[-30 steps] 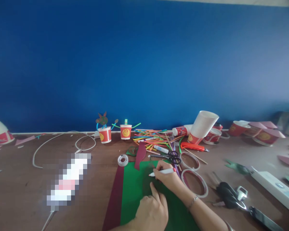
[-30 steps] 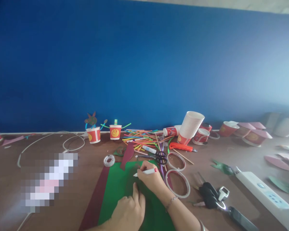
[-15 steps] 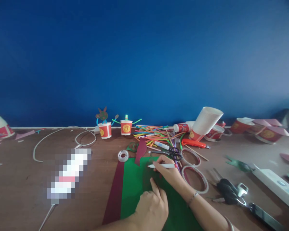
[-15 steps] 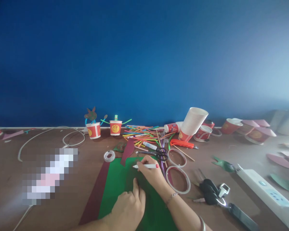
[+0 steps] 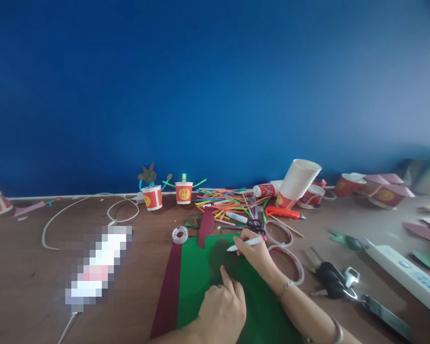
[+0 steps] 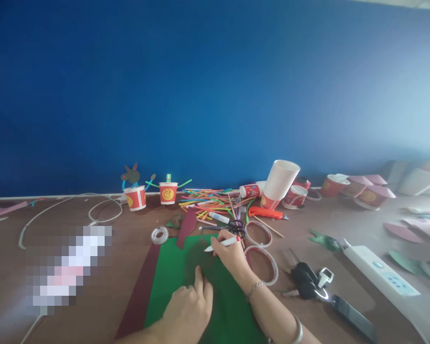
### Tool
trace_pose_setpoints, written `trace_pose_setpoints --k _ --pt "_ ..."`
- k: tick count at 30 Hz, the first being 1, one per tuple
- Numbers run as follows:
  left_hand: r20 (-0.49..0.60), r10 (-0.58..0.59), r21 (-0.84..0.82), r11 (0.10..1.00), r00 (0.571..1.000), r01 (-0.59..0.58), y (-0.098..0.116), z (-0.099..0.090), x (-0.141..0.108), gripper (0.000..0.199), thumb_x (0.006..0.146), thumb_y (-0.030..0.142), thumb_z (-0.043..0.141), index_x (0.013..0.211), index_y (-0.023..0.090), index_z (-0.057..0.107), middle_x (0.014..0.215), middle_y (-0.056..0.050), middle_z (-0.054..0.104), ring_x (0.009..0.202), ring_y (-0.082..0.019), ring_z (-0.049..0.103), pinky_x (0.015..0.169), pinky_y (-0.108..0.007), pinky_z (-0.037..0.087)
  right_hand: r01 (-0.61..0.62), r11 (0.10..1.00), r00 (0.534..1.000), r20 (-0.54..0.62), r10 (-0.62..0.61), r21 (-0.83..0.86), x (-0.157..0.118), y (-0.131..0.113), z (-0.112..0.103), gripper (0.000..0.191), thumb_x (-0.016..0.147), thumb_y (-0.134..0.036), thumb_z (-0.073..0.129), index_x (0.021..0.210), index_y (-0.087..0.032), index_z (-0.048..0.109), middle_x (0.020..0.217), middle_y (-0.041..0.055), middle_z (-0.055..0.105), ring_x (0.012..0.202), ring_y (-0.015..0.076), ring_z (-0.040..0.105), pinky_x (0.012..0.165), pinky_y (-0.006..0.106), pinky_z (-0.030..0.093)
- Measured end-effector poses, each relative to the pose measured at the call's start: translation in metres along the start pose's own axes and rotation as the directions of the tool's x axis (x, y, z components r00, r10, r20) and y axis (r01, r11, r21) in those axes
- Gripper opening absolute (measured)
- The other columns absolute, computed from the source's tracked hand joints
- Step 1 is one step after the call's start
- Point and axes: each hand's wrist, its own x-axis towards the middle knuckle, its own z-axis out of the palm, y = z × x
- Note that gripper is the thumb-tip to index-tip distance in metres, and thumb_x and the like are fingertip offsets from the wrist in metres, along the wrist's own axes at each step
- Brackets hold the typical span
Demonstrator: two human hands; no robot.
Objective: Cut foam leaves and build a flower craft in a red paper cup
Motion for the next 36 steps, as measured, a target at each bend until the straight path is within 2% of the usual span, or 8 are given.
trace_pose_setpoints --k 10,16,25,36 --pt "0.034 -0.002 -0.005 1.0 0.999 0.003 0.0008 0.0005 0.0002 0.031 0.076 0.009 0.052 0.105 0.002 0.059 0.107 -0.033 0.057 0.05 -0.017 0.063 0.04 -0.023 0.048 -0.01 0.999 1.0 0.012 0.01 -0.03 -0.0006 0.0003 0.0018 0.023 0.07 -0.027 0.053 0.05 -0.02 0.043 0.043 -0.0015 0.057 0.039 0.0093 0.044 0.041 0.019 0.034" --pt "-0.011 -0.011 0.004 1.0 1.0 0.011 0.0011 0.0024 0.0005 0.03 0.075 0.009 0.053 0.103 0.001 0.06 0.104 -0.033 0.059 0.048 -0.016 0.062 0.039 -0.023 0.048 -0.017 0.998 1.0 0.006 0.017 -0.053 -0.002 -0.0012 0.0031 0.022 0.07 -0.028 0.053 0.052 -0.02 0.043 0.043 -0.002 0.057 0.039 0.0094 0.045 0.04 0.019 0.034" --pt "0.038 -0.004 -0.006 1.0 0.999 0.004 0.0006 0.0019 0.0 0.029 0.076 0.008 0.051 0.104 0.001 0.059 0.107 -0.033 0.057 0.051 -0.017 0.063 0.041 -0.022 0.047 -0.005 0.999 1.0 -0.014 0.004 -0.046 -0.0019 -0.0002 0.0045 0.024 0.072 -0.032 0.053 0.053 -0.02 0.044 0.046 -0.0024 0.057 0.043 0.0104 0.048 0.043 0.02 0.035" --pt "-0.004 -0.01 0.02 1.0 1.0 0.01 0.0001 0.0034 -0.0011 0.03 0.073 0.006 0.051 0.102 0.003 0.061 0.106 -0.032 0.059 0.048 -0.016 0.062 0.039 -0.022 0.047 0.011 0.993 0.997 -0.076 -0.02 -0.118 -0.0003 0.0017 0.0052 0.022 0.071 -0.027 0.05 0.051 -0.02 0.043 0.045 -0.0033 0.053 0.046 0.0113 0.046 0.049 0.022 0.035"
